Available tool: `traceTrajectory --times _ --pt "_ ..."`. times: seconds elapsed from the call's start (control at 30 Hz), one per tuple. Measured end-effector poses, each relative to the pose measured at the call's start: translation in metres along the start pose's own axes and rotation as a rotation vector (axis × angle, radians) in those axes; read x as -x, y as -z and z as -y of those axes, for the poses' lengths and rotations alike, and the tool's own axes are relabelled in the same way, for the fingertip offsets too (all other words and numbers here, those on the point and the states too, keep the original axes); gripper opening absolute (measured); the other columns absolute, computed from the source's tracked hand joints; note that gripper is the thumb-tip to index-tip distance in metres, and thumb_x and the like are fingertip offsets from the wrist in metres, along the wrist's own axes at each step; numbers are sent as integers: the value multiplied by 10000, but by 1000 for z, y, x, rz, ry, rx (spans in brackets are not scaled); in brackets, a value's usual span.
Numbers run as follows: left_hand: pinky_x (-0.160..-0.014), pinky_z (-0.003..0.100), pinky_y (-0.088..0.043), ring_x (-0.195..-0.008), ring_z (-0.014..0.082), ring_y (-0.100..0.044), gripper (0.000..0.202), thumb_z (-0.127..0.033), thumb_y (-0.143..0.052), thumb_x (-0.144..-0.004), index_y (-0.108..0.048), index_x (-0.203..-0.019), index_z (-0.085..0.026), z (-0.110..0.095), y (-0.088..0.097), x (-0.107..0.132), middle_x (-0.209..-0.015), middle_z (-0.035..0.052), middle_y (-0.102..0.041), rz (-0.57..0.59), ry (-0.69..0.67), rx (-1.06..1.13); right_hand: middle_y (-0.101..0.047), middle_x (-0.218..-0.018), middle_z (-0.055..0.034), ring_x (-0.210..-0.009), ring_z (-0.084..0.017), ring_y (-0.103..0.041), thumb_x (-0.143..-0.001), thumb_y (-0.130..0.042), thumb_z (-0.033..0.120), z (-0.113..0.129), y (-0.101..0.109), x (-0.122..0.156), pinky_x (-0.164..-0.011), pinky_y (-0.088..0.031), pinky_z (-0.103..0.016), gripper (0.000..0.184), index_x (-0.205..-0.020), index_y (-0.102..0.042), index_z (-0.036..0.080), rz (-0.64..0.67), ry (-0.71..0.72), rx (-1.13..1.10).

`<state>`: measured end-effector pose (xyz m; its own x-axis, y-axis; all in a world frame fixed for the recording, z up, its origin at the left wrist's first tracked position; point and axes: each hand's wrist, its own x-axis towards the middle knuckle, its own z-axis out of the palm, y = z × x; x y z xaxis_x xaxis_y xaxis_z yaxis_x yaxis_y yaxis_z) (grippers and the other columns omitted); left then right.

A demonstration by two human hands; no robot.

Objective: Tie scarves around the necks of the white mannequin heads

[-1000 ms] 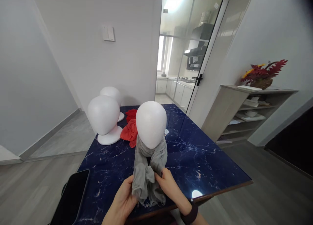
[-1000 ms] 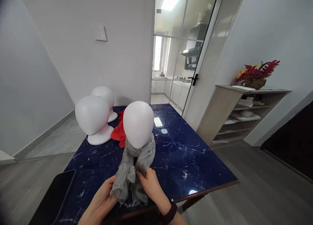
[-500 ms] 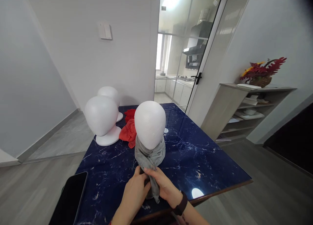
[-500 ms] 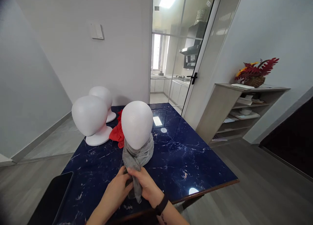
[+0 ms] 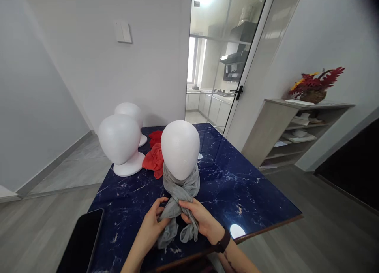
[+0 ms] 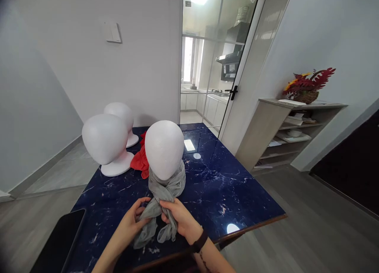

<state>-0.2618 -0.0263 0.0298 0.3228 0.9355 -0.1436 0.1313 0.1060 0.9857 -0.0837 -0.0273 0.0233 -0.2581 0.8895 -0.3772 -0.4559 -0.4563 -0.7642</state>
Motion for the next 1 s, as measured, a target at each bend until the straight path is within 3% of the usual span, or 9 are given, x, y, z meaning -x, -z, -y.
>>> traceTrajectory --times 0.13,0.23,0.3,0.47,0.57,0.63,0.73,0.83,1.0 --pt "-580 223 -391 -623 133 -553 415 -310 -683 -696 -548 -1063 -170 -10 20 1 -731 7 -648 -77 43 75 -470 -501 90 -350 -39 -391 -612 -748 371 -1 11 0 -355 -247 -175 350 -776 -523 159 -42 64 155" --pt "-534 194 -379 -610 113 -561 360 -327 -690 -701 -561 -1007 -190 -21 24 4 -764 8 -663 -135 112 337 -542 -597 76 -354 -37 -413 -633 -717 311 -3 16 0 -364 -250 -178 383 -948 -546 176 -100 93 139" --pt "-534 187 -395 -619 111 -578 331 -300 -697 -705 -571 -991 -192 -27 18 5 -757 7 -665 -108 167 515 -616 -718 38 -410 -62 -504 -650 -690 274 -4 15 1 -383 -265 -177 456 -1070 -527 203 -115 106 63" --pt "-756 259 -499 -845 159 -632 313 -233 -621 -747 -633 -1043 -130 -35 -1 -1 -1003 83 -681 -31 151 912 -671 -827 9 -604 -107 -613 -612 -736 202 -3 4 3 -486 -387 -185 474 -1054 -562 210 -154 140 -179" --pt "-842 347 -505 -929 218 -630 352 -193 -551 -707 -656 -1029 -96 -32 -5 -7 -1071 115 -669 -30 145 1059 -692 -833 -11 -659 -131 -628 -657 -746 306 -2 -2 -3 -589 -468 -228 394 -1003 -602 185 -137 202 -351" --pt "-831 349 -512 -918 215 -635 402 -110 -542 -646 -657 -1032 -110 -28 -7 -10 -1077 101 -669 -48 157 1051 -703 -826 -31 -713 -165 -652 -677 -735 331 -1 -4 -10 -640 -495 -259 341 -951 -622 163 -139 207 -459" --pt "-745 246 -514 -829 147 -641 446 -33 -596 -627 -640 -1053 -157 -24 -12 -12 -1048 57 -674 -150 145 938 -709 -774 -32 -742 -192 -669 -683 -712 229 -2 -6 -20 -686 -515 -296 247 -904 -636 150 -130 150 -574" --pt "-705 196 -490 -773 111 -629 454 -110 -696 -658 -593 -1095 -177 -23 -20 -16 -990 38 -673 -176 45 799 -703 -718 -30 -737 -196 -676 -721 -646 175 -4 -6 -26 -712 -526 -319 144 -861 -642 142 -78 53 -629" --pt "-797 268 -462 -897 173 -623 410 -259 -680 -734 -481 -1087 -189 -34 -32 -26 -985 57 -662 -114 -188 359 -683 -653 -47 -690 -199 -674 -771 -585 207 -10 -1 -28 -690 -536 -335 84 -743 -617 135 -71 -32 -582"
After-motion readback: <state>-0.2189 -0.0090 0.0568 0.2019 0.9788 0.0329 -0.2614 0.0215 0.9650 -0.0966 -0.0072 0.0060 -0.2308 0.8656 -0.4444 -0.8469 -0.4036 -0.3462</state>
